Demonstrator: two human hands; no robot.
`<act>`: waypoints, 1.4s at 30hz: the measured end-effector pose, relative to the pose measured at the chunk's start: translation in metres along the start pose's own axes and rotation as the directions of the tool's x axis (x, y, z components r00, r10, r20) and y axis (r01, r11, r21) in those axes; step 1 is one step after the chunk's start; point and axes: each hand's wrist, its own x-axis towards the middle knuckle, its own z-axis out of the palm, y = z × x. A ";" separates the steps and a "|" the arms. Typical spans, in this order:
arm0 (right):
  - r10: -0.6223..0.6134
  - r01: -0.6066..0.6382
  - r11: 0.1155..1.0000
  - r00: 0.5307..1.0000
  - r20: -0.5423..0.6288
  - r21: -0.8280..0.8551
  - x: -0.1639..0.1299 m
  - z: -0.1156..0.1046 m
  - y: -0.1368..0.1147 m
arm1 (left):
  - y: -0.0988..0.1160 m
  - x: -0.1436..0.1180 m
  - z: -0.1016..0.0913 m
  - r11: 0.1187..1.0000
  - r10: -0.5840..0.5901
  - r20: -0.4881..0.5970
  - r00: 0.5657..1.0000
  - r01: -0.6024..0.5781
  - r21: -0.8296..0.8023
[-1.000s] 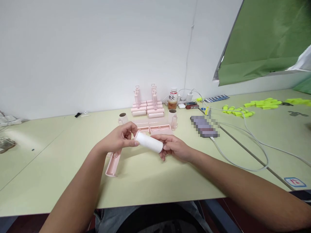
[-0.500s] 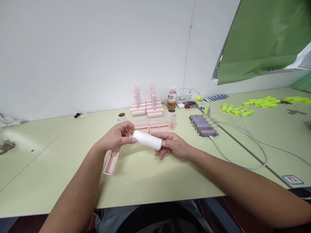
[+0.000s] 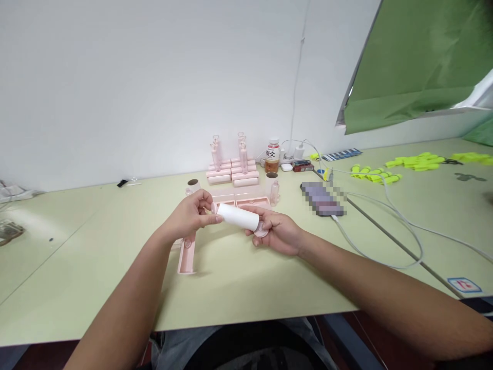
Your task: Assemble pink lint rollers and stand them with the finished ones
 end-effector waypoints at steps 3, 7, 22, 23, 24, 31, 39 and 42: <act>-0.010 0.008 1.000 0.997 -0.079 -0.026 0.001 0.005 0.001 | 0.003 -0.001 0.004 1.000 -0.017 -0.010 1.000 0.017 0.006; -0.002 -0.020 0.982 0.993 -0.120 -0.186 0.002 0.007 0.007 | 0.008 -0.004 0.009 0.998 0.000 -0.045 0.999 0.002 0.061; 0.060 -0.043 0.993 0.986 0.159 -0.107 -0.004 0.004 0.010 | 0.023 -0.013 0.038 0.910 0.309 0.159 0.938 -0.340 0.235; 0.043 -0.026 0.994 0.988 0.150 -0.110 -0.003 0.004 0.011 | 0.022 -0.013 0.039 0.909 0.309 0.152 0.939 -0.339 0.242; 0.024 -0.008 0.994 0.990 0.137 -0.111 -0.002 0.003 0.012 | 0.021 -0.013 0.039 0.909 0.309 0.149 0.939 -0.337 0.244; -0.019 0.033 0.978 0.997 0.069 -0.206 -0.001 0.003 0.009 | 0.019 -0.012 0.036 0.908 0.338 0.132 0.932 -0.360 0.214; -0.038 -0.001 0.726 0.998 -0.042 -0.688 -0.005 0.005 0.002 | 0.021 -0.011 0.027 0.989 0.108 0.065 0.992 -0.114 0.097; 0.043 -0.048 0.587 0.999 -0.028 -0.808 -0.006 0.002 -0.004 | 0.023 -0.012 0.025 0.994 0.051 0.080 0.995 -0.058 0.089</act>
